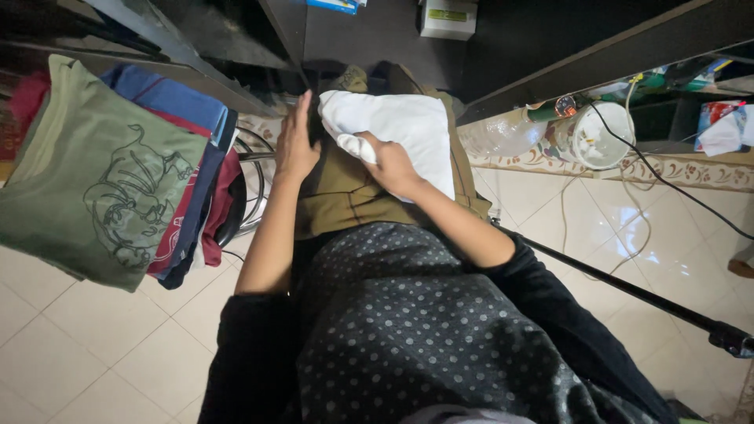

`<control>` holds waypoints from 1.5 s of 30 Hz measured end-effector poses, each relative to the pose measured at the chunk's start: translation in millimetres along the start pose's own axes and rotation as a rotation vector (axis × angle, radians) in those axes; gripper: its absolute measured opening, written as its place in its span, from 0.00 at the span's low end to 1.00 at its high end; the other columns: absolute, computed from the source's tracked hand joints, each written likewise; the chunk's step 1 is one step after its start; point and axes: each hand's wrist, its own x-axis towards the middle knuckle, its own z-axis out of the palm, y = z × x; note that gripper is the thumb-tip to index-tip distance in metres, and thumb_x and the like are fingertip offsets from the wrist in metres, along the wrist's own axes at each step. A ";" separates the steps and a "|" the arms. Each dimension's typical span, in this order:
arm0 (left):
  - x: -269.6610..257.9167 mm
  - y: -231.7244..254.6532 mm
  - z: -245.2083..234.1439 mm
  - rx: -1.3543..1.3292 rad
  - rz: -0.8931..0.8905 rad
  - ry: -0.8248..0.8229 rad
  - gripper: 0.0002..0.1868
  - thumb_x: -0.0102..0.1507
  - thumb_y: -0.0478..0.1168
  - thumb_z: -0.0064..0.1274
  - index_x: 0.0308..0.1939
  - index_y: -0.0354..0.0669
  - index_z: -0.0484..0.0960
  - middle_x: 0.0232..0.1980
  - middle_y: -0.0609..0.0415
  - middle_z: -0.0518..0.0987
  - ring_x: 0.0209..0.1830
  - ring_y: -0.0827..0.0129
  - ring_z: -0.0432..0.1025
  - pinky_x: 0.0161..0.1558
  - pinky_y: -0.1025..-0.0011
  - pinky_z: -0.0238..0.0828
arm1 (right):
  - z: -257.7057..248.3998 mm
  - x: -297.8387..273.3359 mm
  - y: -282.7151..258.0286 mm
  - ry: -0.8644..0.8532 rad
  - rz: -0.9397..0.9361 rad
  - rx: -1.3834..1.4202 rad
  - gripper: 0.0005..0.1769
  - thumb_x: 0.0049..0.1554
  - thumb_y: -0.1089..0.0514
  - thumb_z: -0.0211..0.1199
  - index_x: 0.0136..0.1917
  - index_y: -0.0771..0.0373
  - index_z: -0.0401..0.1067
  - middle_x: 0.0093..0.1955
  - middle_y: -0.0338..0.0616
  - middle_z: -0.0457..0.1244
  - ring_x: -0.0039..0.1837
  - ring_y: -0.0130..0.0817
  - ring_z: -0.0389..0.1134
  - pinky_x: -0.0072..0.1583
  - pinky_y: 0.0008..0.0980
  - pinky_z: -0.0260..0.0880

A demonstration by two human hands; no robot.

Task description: Fold a green pair of pants and a white t-shirt and place them inside a closet shelf.

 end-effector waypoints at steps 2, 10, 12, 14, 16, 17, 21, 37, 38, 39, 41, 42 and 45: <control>23.8 23.8 -13.0 -0.044 0.099 -0.025 0.47 0.48 0.31 0.65 0.72 0.40 0.65 0.69 0.30 0.70 0.68 0.34 0.62 0.65 0.50 0.60 | -24.8 -5.3 -8.4 0.010 -0.085 0.102 0.25 0.57 0.63 0.60 0.68 0.57 0.67 0.46 0.59 0.68 0.49 0.60 0.71 0.50 0.49 0.70; 73.1 51.5 -52.7 -0.299 0.096 -0.472 0.20 0.52 0.34 0.63 0.49 0.43 0.86 0.53 0.48 0.86 0.52 0.57 0.82 0.55 0.65 0.78 | -109.7 -48.7 32.8 0.050 -0.100 0.379 0.21 0.61 0.64 0.60 0.68 0.63 0.67 0.58 0.47 0.69 0.60 0.36 0.70 0.63 0.33 0.68; 74.2 79.9 -84.5 -0.202 0.104 -0.467 0.19 0.54 0.40 0.70 0.47 0.38 0.87 0.43 0.43 0.86 0.40 0.59 0.82 0.44 0.66 0.77 | -123.4 -65.2 56.1 0.133 0.048 0.552 0.22 0.64 0.65 0.61 0.70 0.69 0.65 0.60 0.43 0.66 0.63 0.32 0.66 0.66 0.32 0.66; 75.7 100.4 -103.4 -0.258 0.114 -0.510 0.21 0.53 0.41 0.71 0.47 0.35 0.86 0.41 0.44 0.85 0.37 0.62 0.81 0.40 0.68 0.76 | -132.5 -73.9 57.8 0.156 0.116 0.810 0.23 0.64 0.64 0.61 0.70 0.69 0.65 0.61 0.43 0.66 0.64 0.32 0.67 0.67 0.33 0.67; 74.3 104.8 -107.7 -0.315 0.116 -0.552 0.23 0.53 0.43 0.71 0.47 0.32 0.85 0.39 0.45 0.85 0.34 0.65 0.80 0.37 0.69 0.74 | -135.9 -78.3 56.4 0.173 0.188 1.070 0.23 0.64 0.63 0.61 0.71 0.69 0.64 0.63 0.43 0.66 0.65 0.32 0.67 0.67 0.33 0.67; 75.4 98.7 -102.8 -0.429 0.058 -0.621 0.23 0.55 0.44 0.70 0.49 0.34 0.84 0.40 0.49 0.86 0.37 0.69 0.80 0.39 0.72 0.75 | -136.6 -75.3 54.6 0.172 0.242 1.153 0.23 0.64 0.61 0.61 0.70 0.70 0.65 0.64 0.45 0.67 0.65 0.33 0.68 0.67 0.34 0.69; 84.1 26.0 -33.9 -0.644 -0.200 -0.695 0.27 0.61 0.53 0.66 0.53 0.34 0.83 0.45 0.48 0.83 0.40 0.73 0.75 0.40 0.73 0.72 | -126.0 -36.0 51.6 0.169 0.455 1.285 0.25 0.63 0.56 0.63 0.69 0.68 0.66 0.62 0.47 0.67 0.60 0.36 0.70 0.60 0.37 0.73; -1.9 -25.5 96.4 -0.401 -0.619 -0.145 0.57 0.54 0.64 0.66 0.75 0.42 0.54 0.66 0.36 0.72 0.64 0.49 0.71 0.63 0.59 0.68 | -36.3 -47.7 143.3 0.474 0.421 0.574 0.48 0.57 0.60 0.72 0.80 0.61 0.47 0.55 0.45 0.64 0.52 0.29 0.69 0.51 0.31 0.75; -13.2 -17.3 90.1 -0.289 -0.534 -0.169 0.54 0.55 0.62 0.68 0.73 0.41 0.56 0.65 0.33 0.73 0.63 0.45 0.71 0.62 0.58 0.67 | -37.7 -53.8 140.4 0.438 0.398 0.435 0.45 0.58 0.59 0.73 0.78 0.61 0.47 0.47 0.46 0.61 0.46 0.30 0.63 0.46 0.34 0.68; -27.1 -8.9 83.7 -0.176 -0.449 -0.196 0.51 0.57 0.60 0.71 0.70 0.39 0.58 0.64 0.29 0.73 0.62 0.41 0.71 0.61 0.57 0.67 | -37.5 -62.7 136.9 0.401 0.379 0.297 0.43 0.59 0.59 0.74 0.75 0.61 0.47 0.39 0.46 0.58 0.39 0.32 0.58 0.41 0.36 0.61; -36.1 -3.8 79.7 -0.222 -0.466 -0.237 0.46 0.59 0.58 0.66 0.71 0.42 0.59 0.61 0.31 0.76 0.61 0.41 0.73 0.61 0.57 0.69 | -37.7 -71.0 131.0 0.372 0.389 0.264 0.35 0.63 0.60 0.68 0.74 0.59 0.49 0.36 0.44 0.59 0.37 0.31 0.58 0.41 0.36 0.61; -41.8 -0.9 77.3 -0.267 -0.482 -0.274 0.42 0.61 0.57 0.62 0.72 0.45 0.61 0.58 0.33 0.80 0.61 0.42 0.75 0.60 0.56 0.71 | -37.5 -75.8 127.7 0.343 0.395 0.231 0.27 0.66 0.61 0.62 0.72 0.58 0.51 0.33 0.42 0.60 0.35 0.30 0.59 0.40 0.35 0.61; -38.3 4.9 60.1 -0.121 -0.519 -0.348 0.41 0.62 0.52 0.59 0.75 0.48 0.59 0.52 0.31 0.80 0.57 0.37 0.73 0.57 0.51 0.69 | -34.7 -78.7 131.9 0.370 0.391 0.267 0.24 0.66 0.63 0.58 0.71 0.59 0.52 0.33 0.43 0.59 0.35 0.31 0.57 0.41 0.35 0.62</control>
